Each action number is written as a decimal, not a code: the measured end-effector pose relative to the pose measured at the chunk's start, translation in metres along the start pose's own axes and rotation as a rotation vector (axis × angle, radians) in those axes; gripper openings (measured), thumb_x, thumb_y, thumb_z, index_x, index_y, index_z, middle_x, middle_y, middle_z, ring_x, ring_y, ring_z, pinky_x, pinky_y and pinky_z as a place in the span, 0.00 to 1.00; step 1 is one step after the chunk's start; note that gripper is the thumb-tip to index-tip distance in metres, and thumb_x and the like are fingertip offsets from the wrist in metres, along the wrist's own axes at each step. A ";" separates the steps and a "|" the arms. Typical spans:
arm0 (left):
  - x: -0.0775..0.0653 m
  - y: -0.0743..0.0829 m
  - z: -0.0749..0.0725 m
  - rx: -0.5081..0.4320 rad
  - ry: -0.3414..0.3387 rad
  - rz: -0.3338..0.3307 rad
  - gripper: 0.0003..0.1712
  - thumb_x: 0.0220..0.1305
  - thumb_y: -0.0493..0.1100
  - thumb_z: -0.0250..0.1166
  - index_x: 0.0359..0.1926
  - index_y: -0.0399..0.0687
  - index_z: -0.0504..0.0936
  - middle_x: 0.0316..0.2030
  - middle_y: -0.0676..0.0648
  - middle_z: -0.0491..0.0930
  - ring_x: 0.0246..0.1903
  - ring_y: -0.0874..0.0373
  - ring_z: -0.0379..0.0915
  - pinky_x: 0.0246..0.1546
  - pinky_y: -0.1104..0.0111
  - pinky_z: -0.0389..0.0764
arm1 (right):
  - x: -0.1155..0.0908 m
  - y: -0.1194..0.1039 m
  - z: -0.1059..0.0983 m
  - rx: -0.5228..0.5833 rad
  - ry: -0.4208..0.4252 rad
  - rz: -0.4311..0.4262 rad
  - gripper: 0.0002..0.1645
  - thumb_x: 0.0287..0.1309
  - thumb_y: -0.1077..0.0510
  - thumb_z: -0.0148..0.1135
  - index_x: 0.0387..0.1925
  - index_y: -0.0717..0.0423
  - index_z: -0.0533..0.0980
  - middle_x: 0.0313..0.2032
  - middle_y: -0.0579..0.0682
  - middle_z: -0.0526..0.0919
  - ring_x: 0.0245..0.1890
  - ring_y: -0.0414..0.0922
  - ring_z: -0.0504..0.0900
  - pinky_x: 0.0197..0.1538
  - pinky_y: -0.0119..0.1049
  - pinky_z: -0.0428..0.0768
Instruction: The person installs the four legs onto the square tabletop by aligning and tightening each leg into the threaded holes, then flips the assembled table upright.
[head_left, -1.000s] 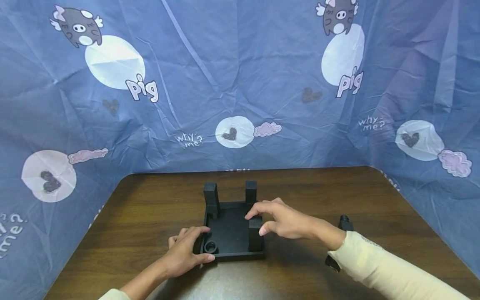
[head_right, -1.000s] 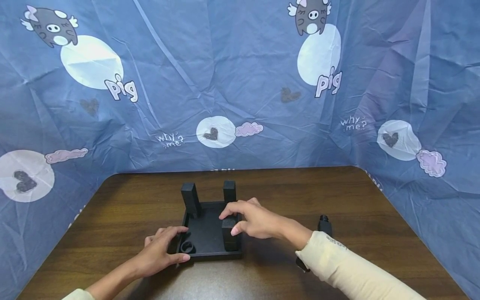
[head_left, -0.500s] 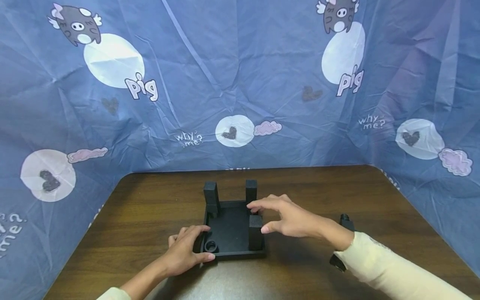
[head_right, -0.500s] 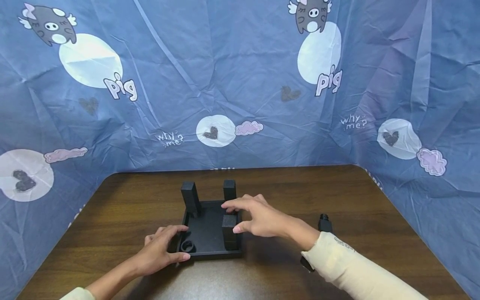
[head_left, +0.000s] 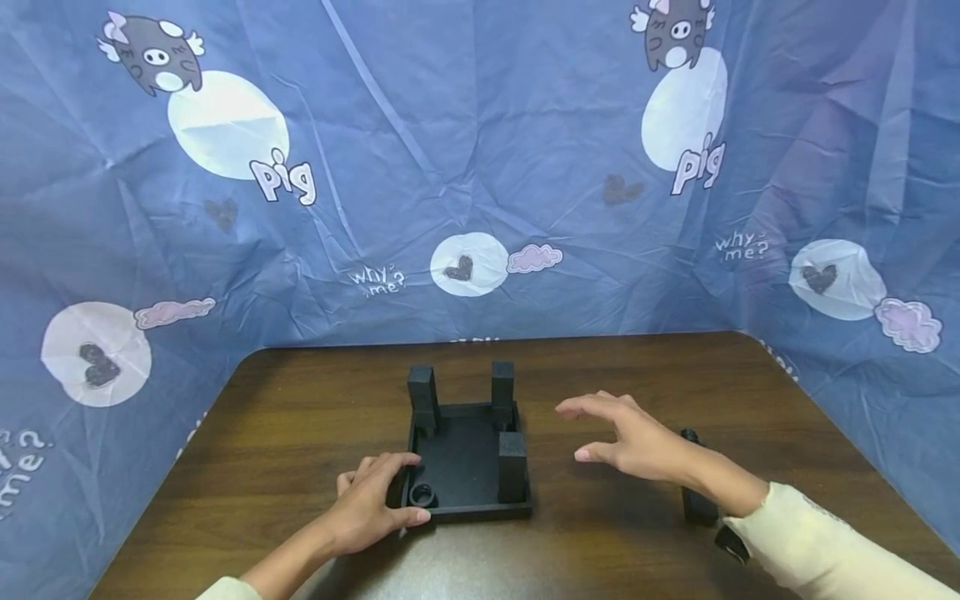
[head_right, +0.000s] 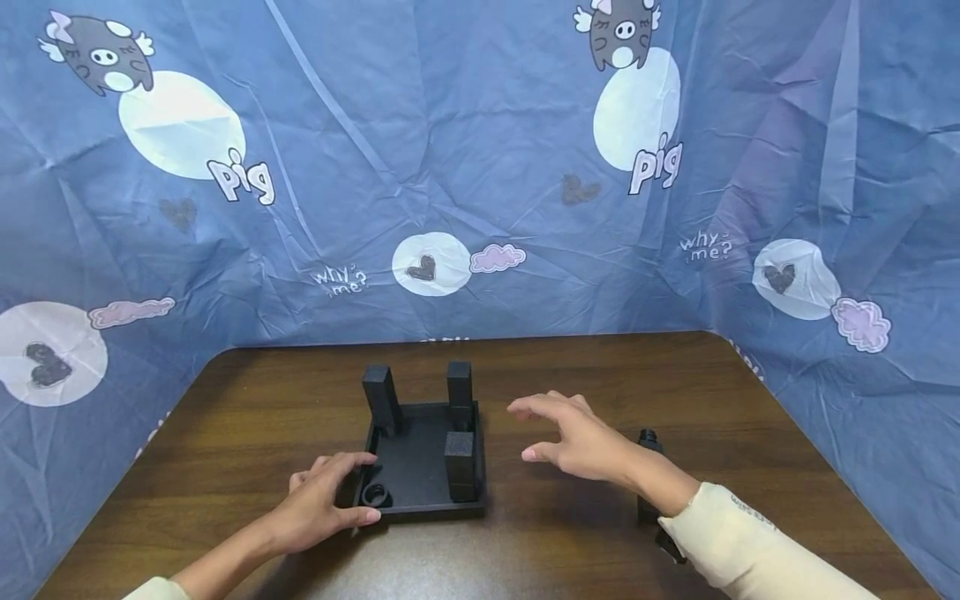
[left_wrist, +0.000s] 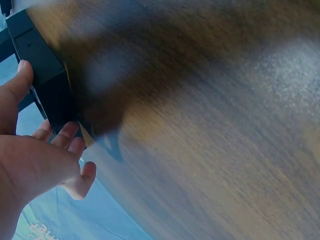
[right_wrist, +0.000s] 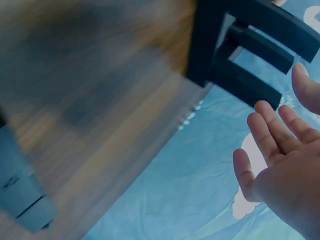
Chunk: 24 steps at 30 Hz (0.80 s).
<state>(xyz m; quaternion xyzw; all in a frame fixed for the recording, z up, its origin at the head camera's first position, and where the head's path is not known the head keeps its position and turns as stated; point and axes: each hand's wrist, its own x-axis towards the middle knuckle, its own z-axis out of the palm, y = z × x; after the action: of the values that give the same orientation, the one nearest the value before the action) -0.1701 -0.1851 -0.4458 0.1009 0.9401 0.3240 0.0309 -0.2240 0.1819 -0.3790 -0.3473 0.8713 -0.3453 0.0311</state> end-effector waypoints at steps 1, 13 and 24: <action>0.000 0.000 0.000 -0.002 0.001 0.000 0.37 0.46 0.55 0.76 0.58 0.52 0.74 0.55 0.52 0.75 0.55 0.52 0.64 0.48 0.51 0.53 | -0.002 0.002 -0.001 -0.002 -0.003 0.012 0.33 0.53 0.58 0.70 0.61 0.44 0.71 0.55 0.41 0.77 0.56 0.45 0.71 0.58 0.55 0.59; -0.002 -0.001 0.000 -0.008 0.014 0.007 0.37 0.46 0.54 0.77 0.58 0.52 0.75 0.55 0.51 0.75 0.55 0.52 0.64 0.47 0.51 0.53 | -0.023 0.019 -0.005 -0.068 -0.008 0.043 0.32 0.52 0.60 0.71 0.60 0.49 0.72 0.55 0.46 0.78 0.57 0.49 0.73 0.58 0.61 0.54; 0.000 -0.002 0.000 -0.023 -0.017 -0.006 0.38 0.47 0.55 0.76 0.59 0.53 0.74 0.56 0.52 0.75 0.55 0.52 0.63 0.48 0.51 0.53 | -0.042 0.036 -0.017 -0.179 0.022 0.046 0.31 0.47 0.64 0.72 0.55 0.49 0.76 0.53 0.45 0.80 0.59 0.55 0.71 0.56 0.54 0.57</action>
<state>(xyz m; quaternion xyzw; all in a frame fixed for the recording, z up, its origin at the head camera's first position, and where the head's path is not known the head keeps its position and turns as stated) -0.1703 -0.1865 -0.4469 0.1007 0.9364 0.3338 0.0411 -0.2185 0.2367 -0.3958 -0.3247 0.9068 -0.2689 -0.0018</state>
